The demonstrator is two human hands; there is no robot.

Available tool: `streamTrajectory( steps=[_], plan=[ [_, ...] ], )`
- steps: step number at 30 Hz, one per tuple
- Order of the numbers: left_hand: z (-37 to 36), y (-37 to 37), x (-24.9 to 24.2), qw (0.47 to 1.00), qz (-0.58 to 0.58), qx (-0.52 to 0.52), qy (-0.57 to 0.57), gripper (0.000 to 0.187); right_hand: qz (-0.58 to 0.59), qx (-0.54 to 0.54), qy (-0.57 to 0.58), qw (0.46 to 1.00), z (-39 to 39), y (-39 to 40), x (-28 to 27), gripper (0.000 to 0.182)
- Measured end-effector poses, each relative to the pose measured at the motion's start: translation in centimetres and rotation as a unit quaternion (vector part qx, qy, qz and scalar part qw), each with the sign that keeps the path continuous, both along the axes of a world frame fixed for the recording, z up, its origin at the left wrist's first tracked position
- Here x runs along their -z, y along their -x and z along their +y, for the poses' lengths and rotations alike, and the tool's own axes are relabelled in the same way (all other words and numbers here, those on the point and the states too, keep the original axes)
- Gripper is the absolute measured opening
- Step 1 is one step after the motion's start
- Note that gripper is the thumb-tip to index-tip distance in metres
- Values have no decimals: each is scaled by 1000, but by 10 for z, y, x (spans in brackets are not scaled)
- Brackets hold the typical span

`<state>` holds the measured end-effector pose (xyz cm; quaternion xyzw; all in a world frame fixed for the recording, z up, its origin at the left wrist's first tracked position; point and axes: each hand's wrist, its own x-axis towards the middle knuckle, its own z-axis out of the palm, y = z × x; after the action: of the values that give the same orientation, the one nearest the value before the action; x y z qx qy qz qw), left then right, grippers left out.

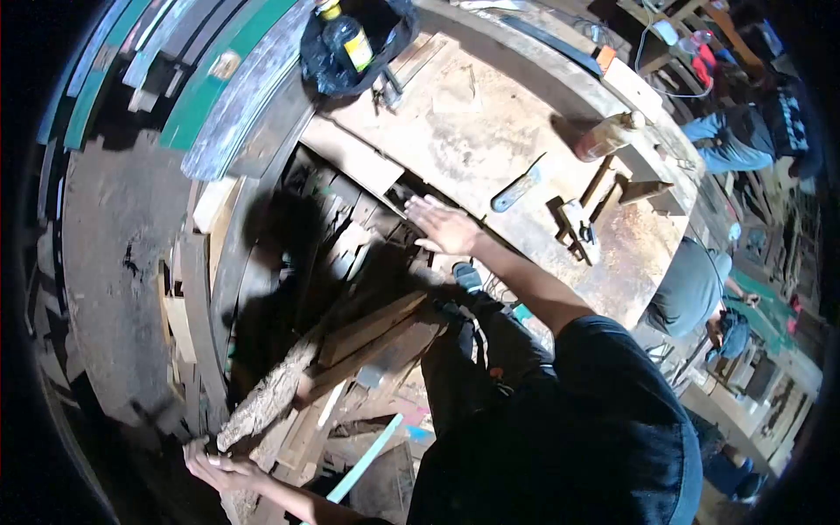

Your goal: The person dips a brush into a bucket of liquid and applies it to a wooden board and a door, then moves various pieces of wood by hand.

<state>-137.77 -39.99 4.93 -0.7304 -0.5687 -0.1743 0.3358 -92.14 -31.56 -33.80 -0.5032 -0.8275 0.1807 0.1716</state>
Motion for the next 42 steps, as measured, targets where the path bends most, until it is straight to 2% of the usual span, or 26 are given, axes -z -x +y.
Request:
streamTrajectory(
  steps=[1,2,4,6,9,12,13,15,17,20,21,24,25,26,28,34,36,38,40,42],
  plan=[
    [-3,3,2,1000,3,-21,-3,49,-16,-8,-28,999,4,0,-3,67],
    [-1,0,0,1000,-2,1,3,46,-31,-18,-56,998,8,1,-8,66],
    [0,3,-2,1000,12,1,7,44,-36,-24,-8,999,17,4,-6,69],
    [-1,4,-2,1000,0,9,17,43,-19,-21,95,995,26,9,-7,67],
    [2,-1,0,1000,-10,-6,-6,45,-14,15,75,997,40,19,11,67],
    [1,1,-1,1000,-15,-18,10,45,-71,25,190,979,58,24,-1,74],
    [1,-1,0,999,-19,-28,6,46,-27,67,62,995,59,27,0,78],
    [0,-2,-2,999,-25,-37,21,46,-47,67,160,984,65,27,3,80],
    [2,-4,-3,999,-23,-35,19,45,-71,36,384,920,84,26,-27,86],
    [0,2,-3,998,-14,-53,33,45,-31,59,258,964,79,28,-17,86],
    [1,9,1,999,-8,-34,23,44,-49,58,335,939,80,27,-17,87],
    [0,3,-3,999,3,-19,35,45,-51,86,110,989,61,29,17,84],
    [-1,0,-3,999,-4,-28,37,46,9,82,135,987,54,23,8,82],
    [2,-6,-3,999,-2,-25,26,48,16,83,70,994,45,17,-8,73],
    [3,-9,-4,999,1,-36,31,51,24,75,12,997,25,7,-34,71],
    [5,-7,-1,998,-6,-45,32,55,14,37,6,999,-12,4,-9,78],
    [6,-8,0,999,-5,-41,18,55,-33,23,-47,998,-9,4,4,71],
    [8,-7,1,999,-10,-34,16,56,-20,61,-57,996,-6,10,-2,56],
    [8,-4,0,999,-20,-26,26,56,3,50,-7,999,5,14,-5,49],
    [6,1,1,999,-6,-27,22,56,-31,28,88,995,13,16,7,48]
  ],
)
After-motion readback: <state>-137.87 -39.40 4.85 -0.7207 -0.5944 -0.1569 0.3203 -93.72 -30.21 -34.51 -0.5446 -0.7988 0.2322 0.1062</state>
